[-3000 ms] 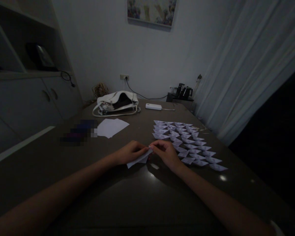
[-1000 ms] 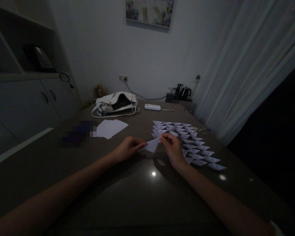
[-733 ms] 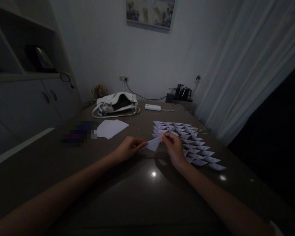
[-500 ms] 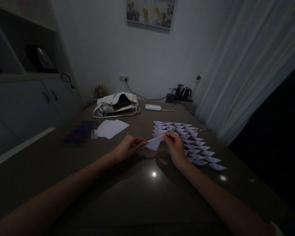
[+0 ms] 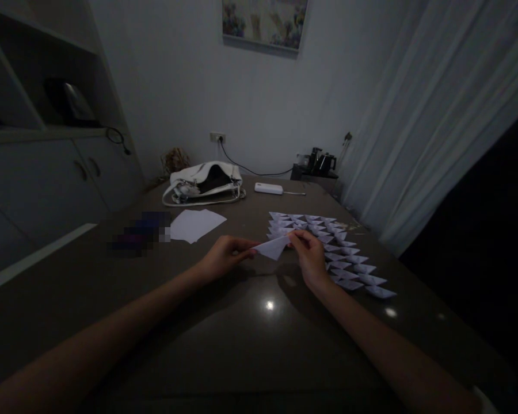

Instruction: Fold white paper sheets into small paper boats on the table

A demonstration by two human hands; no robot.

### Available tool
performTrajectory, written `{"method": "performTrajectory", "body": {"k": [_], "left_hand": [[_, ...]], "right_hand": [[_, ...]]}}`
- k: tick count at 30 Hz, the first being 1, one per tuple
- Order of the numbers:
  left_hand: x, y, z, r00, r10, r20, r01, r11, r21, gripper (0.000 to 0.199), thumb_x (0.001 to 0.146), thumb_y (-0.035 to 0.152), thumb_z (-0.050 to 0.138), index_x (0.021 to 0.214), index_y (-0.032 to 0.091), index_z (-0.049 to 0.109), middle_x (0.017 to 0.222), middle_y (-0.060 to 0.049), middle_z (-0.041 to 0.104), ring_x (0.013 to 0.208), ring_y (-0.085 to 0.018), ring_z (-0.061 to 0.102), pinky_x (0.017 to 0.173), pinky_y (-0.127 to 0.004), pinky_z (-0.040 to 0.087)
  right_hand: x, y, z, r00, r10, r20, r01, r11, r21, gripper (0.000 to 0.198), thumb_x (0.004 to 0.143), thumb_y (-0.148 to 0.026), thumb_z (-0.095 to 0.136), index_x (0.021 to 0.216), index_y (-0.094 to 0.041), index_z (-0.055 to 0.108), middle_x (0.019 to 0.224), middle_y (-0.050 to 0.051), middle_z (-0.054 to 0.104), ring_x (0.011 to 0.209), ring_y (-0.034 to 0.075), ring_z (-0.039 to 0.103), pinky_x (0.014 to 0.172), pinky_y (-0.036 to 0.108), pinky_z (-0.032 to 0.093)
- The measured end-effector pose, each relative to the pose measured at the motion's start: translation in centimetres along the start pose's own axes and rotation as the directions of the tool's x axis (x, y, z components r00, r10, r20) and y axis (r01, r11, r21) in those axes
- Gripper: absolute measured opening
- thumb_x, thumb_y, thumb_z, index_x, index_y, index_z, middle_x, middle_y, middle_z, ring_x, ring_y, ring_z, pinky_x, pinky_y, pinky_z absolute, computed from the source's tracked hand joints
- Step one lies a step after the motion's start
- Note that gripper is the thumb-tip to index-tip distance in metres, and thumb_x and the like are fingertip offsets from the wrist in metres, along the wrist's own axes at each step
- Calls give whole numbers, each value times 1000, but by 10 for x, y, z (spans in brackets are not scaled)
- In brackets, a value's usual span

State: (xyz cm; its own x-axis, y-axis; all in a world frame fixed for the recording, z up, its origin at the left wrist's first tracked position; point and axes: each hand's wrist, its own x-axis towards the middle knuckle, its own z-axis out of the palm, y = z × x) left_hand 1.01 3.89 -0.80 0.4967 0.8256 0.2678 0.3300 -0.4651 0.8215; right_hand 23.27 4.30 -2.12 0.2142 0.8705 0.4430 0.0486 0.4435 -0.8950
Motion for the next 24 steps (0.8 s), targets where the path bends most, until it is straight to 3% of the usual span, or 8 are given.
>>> {"method": "performTrajectory", "body": {"k": [9,12,15,20,24], "left_hand": [[2,4,-2,988,-91,-128,74,988,-136,35,78,38,67,103,14,72,92,-7,75,78,-19,66,69,-26,48],[3,5,-7,962,-133,-239,74,968,-241,34,75,44,69,88,12,71,80,-6,72,72,-17,63,68,-26,48],[4,3,-11,932,-135,-337,37,959,-282,35,73,48,69,76,13,65,71,-3,66,68,-15,59,67,-26,46],[6,-3,-11,925,-141,-352,23,948,-317,38,73,50,69,78,13,63,69,0,61,65,-14,55,64,-25,44],[6,-5,-7,941,-166,-296,95,967,-238,43,72,52,68,87,12,66,70,-1,63,61,-13,54,55,-23,40]], "right_hand": [[-1,-1,0,999,32,15,-33,999,21,18,71,-36,68,74,-19,67,70,0,64,63,16,58,61,28,49],[-2,-1,1,994,58,91,-56,998,-24,17,70,-36,68,72,-19,66,68,0,63,61,16,57,58,27,48],[-6,0,3,974,7,227,28,989,-148,13,71,-31,67,70,-19,66,68,1,64,65,17,59,61,28,47],[-20,-7,8,863,7,506,192,920,-340,6,76,-21,64,73,-17,68,69,0,61,58,13,53,55,23,41],[-29,-19,10,706,2,708,292,910,-293,3,76,-19,68,78,-16,70,77,0,60,58,10,51,54,21,39]]}}
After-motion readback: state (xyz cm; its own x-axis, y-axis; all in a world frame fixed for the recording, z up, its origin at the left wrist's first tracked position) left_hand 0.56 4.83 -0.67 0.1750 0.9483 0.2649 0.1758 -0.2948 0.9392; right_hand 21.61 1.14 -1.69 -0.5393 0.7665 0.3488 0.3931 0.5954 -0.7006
